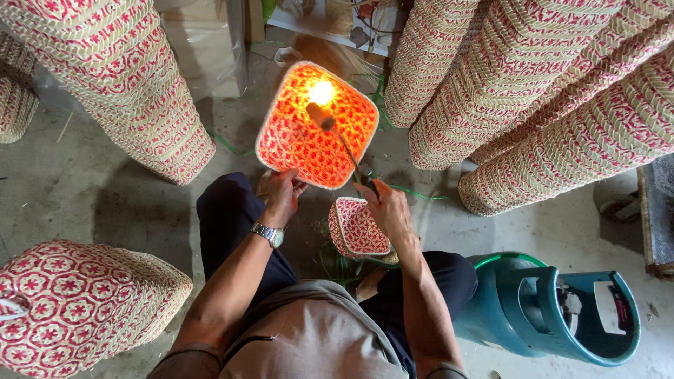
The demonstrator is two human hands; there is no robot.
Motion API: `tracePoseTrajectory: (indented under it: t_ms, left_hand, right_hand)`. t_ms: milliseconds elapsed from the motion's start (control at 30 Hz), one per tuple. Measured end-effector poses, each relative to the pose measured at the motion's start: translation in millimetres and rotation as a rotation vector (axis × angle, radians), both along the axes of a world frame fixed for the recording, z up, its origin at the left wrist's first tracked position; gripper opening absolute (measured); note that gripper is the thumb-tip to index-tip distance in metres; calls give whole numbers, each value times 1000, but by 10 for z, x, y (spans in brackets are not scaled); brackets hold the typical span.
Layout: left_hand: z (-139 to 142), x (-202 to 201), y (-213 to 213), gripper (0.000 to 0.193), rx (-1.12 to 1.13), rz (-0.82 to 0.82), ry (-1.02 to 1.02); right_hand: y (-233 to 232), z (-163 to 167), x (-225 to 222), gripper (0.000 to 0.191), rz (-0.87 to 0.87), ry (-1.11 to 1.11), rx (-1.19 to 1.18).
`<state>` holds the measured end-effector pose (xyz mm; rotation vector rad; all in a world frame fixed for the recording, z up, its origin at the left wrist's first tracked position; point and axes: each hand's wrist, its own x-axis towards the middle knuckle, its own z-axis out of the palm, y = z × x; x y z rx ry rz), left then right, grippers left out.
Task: The person uses a handheld blowtorch to sear the surface of small woven baskets. They rotate each basket to apply flame to all sides and the interior, then place the finished basket on the floor and pick up the next one.
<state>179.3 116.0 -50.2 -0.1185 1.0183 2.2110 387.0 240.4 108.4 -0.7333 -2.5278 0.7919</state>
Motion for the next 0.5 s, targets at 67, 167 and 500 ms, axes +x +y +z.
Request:
tracePoseTrajectory:
  t_ms: [67,167,500]
  left_hand:
    - [-15,4,11,21,10,-28,10]
    - [-60,-26,4,21,13,-43,15]
    - [37,-177,-198,17,-84,-135,408]
  right_hand:
    - [-39,54,-39,27,35,4,-35]
    - [-101,75,-3,27,34,-6,-102]
    - [64,-94,384,31,-55,-65,6]
